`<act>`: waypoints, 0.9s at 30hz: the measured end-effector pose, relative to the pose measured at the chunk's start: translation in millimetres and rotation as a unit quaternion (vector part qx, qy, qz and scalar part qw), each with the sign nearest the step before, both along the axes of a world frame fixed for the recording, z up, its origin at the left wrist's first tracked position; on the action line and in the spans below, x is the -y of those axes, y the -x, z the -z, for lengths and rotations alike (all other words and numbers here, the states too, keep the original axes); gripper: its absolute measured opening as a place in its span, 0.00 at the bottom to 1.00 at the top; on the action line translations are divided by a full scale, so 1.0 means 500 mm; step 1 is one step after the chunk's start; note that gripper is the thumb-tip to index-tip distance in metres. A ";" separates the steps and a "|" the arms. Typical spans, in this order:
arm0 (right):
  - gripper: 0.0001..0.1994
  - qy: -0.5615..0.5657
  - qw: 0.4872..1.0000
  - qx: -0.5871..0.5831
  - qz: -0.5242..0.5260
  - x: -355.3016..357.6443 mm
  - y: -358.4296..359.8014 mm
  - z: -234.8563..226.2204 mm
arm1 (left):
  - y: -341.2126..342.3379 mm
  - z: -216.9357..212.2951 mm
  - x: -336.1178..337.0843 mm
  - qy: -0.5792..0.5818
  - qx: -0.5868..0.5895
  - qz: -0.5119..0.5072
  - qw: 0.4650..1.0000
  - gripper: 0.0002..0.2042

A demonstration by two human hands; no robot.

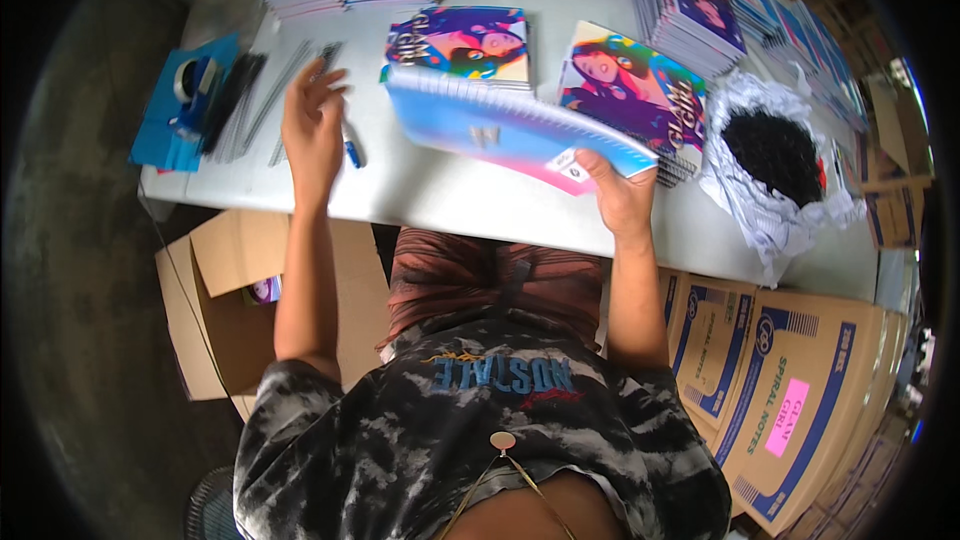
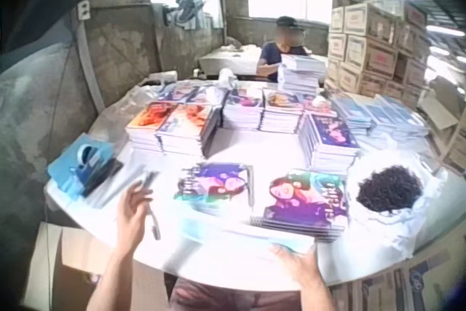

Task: The person repeatedly picks up a stack of loose notebook pages and a spiral binding, then inserts the spiral into the punched holes to assemble a notebook. The person places the completed notebook on a growing stack on the table.

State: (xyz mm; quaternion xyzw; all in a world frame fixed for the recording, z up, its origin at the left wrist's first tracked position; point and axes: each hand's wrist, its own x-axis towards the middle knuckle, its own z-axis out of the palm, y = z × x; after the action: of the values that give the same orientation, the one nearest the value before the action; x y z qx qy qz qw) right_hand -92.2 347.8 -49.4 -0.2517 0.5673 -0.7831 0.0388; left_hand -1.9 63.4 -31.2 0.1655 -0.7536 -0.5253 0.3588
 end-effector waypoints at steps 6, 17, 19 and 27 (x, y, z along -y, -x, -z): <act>0.07 -0.074 0.997 -0.018 -0.018 0.000 0.008 0.058 | 0.054 0.117 0.235 0.302 0.419 -0.189 0.835 0.21; 0.17 -0.085 0.992 -0.042 -0.081 -0.012 -0.001 0.024 | 0.070 0.079 0.255 0.267 0.390 -0.216 0.855 0.17; 0.16 -0.105 0.989 -0.048 -0.097 -0.016 0.011 0.050 | 0.053 0.034 0.267 0.253 0.412 -0.206 0.851 0.17; 0.18 -0.103 0.990 -0.011 -0.094 -0.011 0.014 0.056 | 0.046 -0.002 0.234 0.111 0.168 0.056 0.978 0.16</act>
State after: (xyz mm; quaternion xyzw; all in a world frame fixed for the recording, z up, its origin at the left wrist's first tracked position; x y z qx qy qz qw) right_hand -99.0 353.0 -77.2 -0.3073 0.6194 -0.7104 0.1311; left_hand -24.7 -53.7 -30.0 0.1679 -0.8650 -0.4220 0.2132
